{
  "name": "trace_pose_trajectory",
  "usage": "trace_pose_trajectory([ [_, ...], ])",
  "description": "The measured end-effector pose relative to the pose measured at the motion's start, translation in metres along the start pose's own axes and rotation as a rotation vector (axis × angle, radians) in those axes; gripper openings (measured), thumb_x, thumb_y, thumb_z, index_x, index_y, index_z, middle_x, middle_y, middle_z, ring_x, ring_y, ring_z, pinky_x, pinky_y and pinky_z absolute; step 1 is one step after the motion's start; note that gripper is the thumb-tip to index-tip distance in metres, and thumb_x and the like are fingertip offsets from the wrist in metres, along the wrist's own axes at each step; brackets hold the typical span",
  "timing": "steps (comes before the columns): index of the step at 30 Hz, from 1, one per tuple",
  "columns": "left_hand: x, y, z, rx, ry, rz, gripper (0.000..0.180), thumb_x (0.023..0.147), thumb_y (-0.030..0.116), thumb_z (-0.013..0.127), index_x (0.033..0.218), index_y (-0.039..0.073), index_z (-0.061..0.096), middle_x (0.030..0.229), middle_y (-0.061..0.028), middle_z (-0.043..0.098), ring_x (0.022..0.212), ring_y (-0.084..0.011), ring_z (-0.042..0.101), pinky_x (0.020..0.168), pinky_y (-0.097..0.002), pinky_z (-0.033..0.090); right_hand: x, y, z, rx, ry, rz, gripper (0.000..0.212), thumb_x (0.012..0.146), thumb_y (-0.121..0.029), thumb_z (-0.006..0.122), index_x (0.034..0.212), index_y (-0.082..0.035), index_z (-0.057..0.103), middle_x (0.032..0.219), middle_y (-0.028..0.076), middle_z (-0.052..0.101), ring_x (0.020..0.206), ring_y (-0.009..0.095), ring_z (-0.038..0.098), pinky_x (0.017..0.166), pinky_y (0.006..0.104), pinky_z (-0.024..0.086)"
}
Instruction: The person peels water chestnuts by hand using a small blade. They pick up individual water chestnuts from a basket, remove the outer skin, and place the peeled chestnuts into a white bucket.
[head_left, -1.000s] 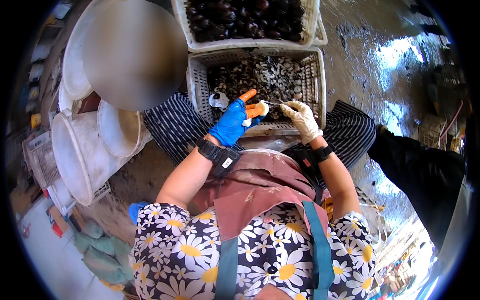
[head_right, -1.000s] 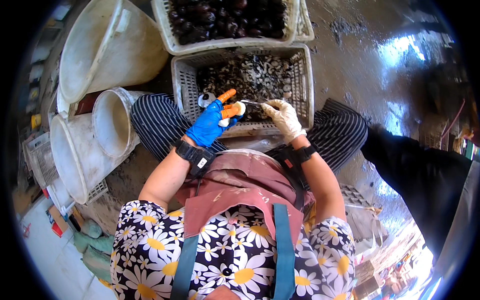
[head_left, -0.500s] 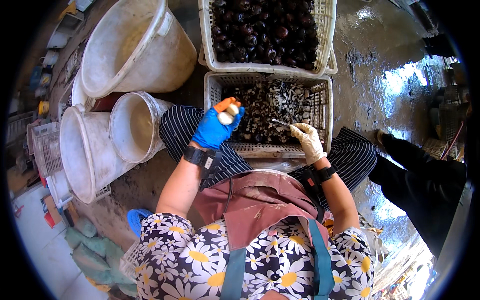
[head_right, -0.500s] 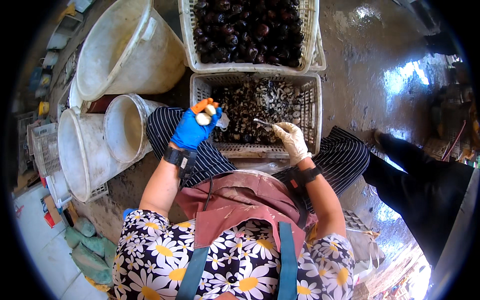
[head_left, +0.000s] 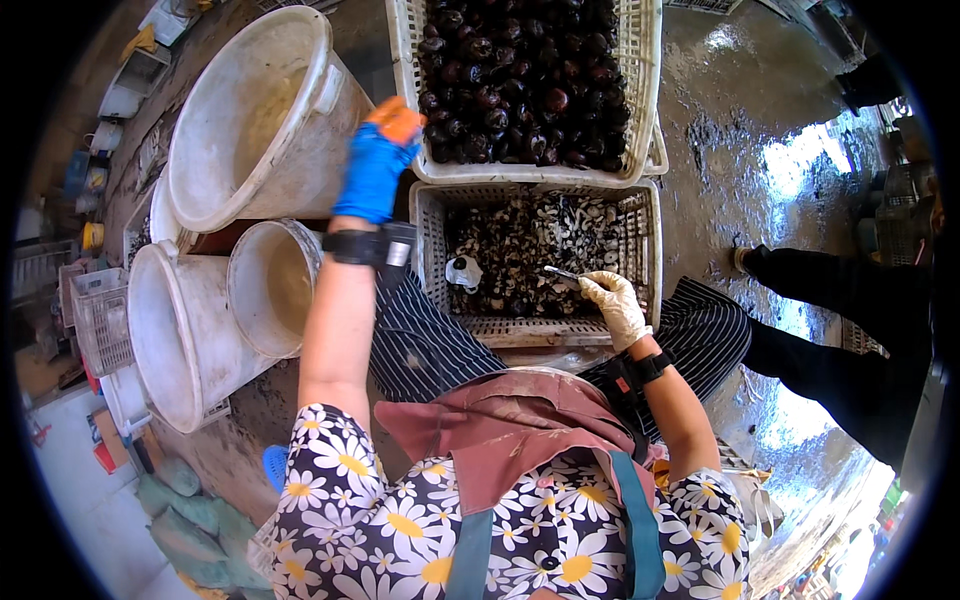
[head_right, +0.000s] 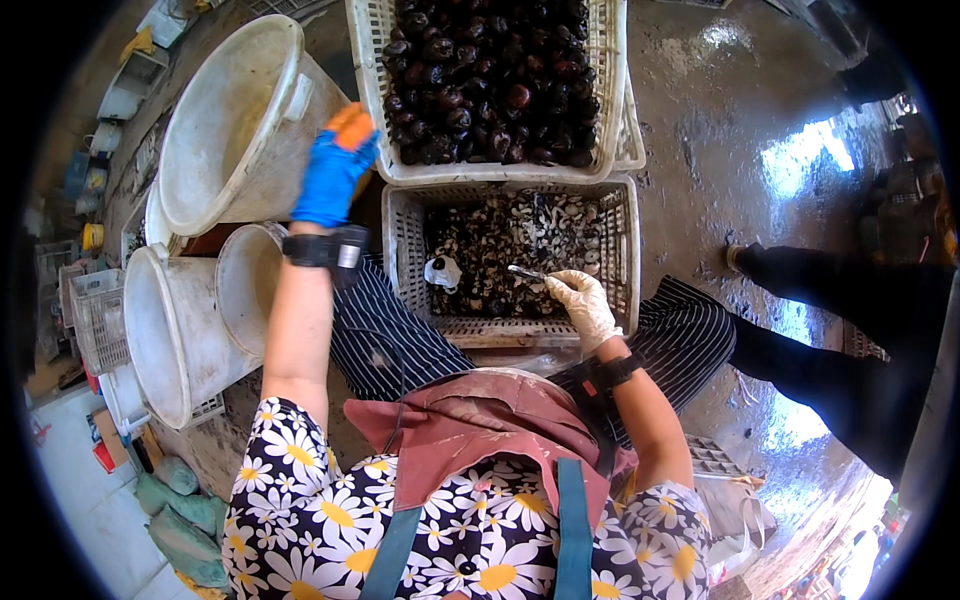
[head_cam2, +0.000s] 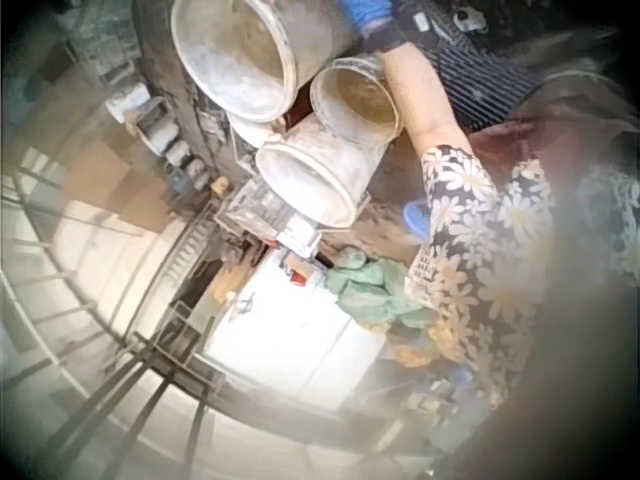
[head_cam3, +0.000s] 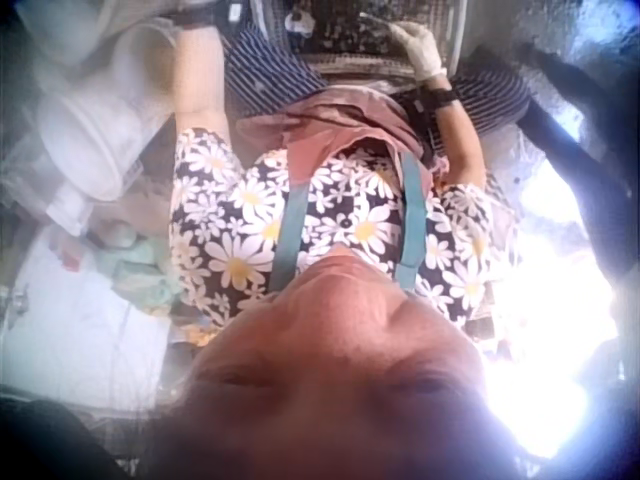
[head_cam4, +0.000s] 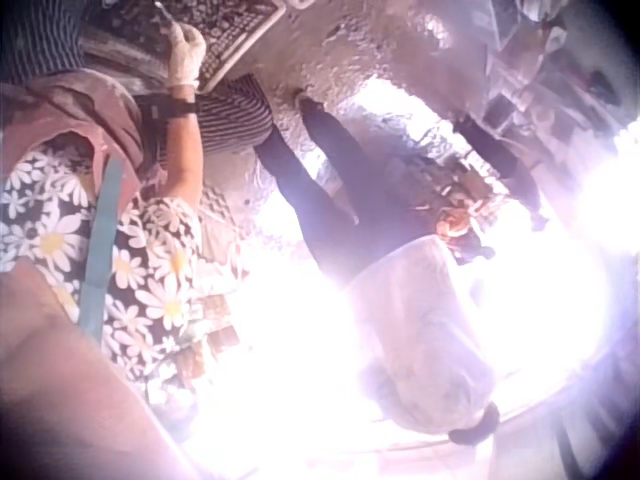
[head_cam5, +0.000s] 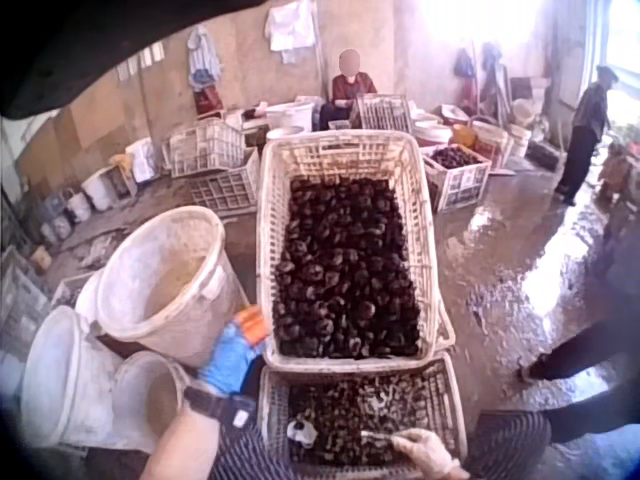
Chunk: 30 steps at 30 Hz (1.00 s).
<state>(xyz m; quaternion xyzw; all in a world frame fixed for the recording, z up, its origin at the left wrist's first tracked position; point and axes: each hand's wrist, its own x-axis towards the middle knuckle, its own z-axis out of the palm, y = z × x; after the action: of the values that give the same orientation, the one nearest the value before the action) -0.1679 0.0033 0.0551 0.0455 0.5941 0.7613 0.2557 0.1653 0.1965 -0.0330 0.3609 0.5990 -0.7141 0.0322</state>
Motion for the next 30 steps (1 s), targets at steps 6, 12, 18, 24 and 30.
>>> trace_pose_trajectory([
  [6, 0.017, -0.066, 0.042, 1.183, -0.156, 0.465, 0.061, 0.067, 0.007, 0.074, 0.123, 0.007, 0.051, 0.124, -0.0178, 0.052, 0.113, -0.0335, 0.050, 0.097, -0.0381, 0.042, -0.005, -0.001, -0.003, 0.000, -0.007, -0.024, 0.021, 0.087, -0.015, 0.063, 0.101, 0.000, 0.062, 0.085, 0.000, 0.062, 0.077, 0.007, 0.053, 0.075, 0.0223, 0.043],
  [12, 0.019, -0.074, 0.045, 1.243, -0.143, 0.454, 0.050, 0.077, 0.009, 0.067, 0.124, 0.007, 0.051, 0.113, -0.0128, 0.060, 0.093, -0.0267, 0.061, 0.079, -0.0344, 0.051, -0.007, -0.005, -0.001, 0.056, 0.036, -0.067, 0.020, 0.088, -0.014, 0.061, 0.101, 0.001, 0.062, 0.085, -0.001, 0.061, 0.075, 0.007, 0.053, 0.071, 0.0212, 0.043],
  [18, -0.062, -0.056, 0.065, -0.121, -0.332, -0.334, 0.039, 0.091, 0.009, 0.053, 0.130, 0.007, 0.047, 0.108, -0.0058, 0.059, 0.093, -0.0150, 0.060, 0.079, -0.0267, 0.052, -0.007, -0.039, 0.016, 0.131, 0.037, -0.211, 0.016, 0.093, -0.019, 0.053, 0.092, -0.003, 0.057, 0.078, -0.002, 0.054, 0.071, 0.007, 0.046, 0.065, 0.0219, 0.040],
  [24, -0.133, -0.081, 0.089, 0.128, -0.316, -0.229, 0.049, 0.079, 0.001, 0.068, 0.125, 0.008, 0.051, 0.096, 0.0031, 0.058, 0.081, -0.0061, 0.053, 0.072, -0.0176, 0.046, -0.004, -0.051, 0.033, 0.081, -0.029, -0.232, 0.014, 0.089, -0.014, 0.060, 0.097, -0.002, 0.060, 0.079, -0.001, 0.059, 0.071, 0.006, 0.050, 0.066, 0.0220, 0.042],
  [30, -0.146, -0.099, 0.081, 0.482, -0.367, -0.037, 0.043, 0.072, 0.005, 0.077, 0.112, 0.006, 0.061, 0.088, 0.0032, 0.063, 0.075, -0.0059, 0.056, 0.069, -0.0190, 0.048, -0.017, -0.047, 0.030, 0.051, -0.072, -0.202, 0.017, 0.081, -0.011, 0.069, 0.094, 0.000, 0.066, 0.081, 0.000, 0.063, 0.074, 0.006, 0.053, 0.067, 0.0224, 0.044],
])
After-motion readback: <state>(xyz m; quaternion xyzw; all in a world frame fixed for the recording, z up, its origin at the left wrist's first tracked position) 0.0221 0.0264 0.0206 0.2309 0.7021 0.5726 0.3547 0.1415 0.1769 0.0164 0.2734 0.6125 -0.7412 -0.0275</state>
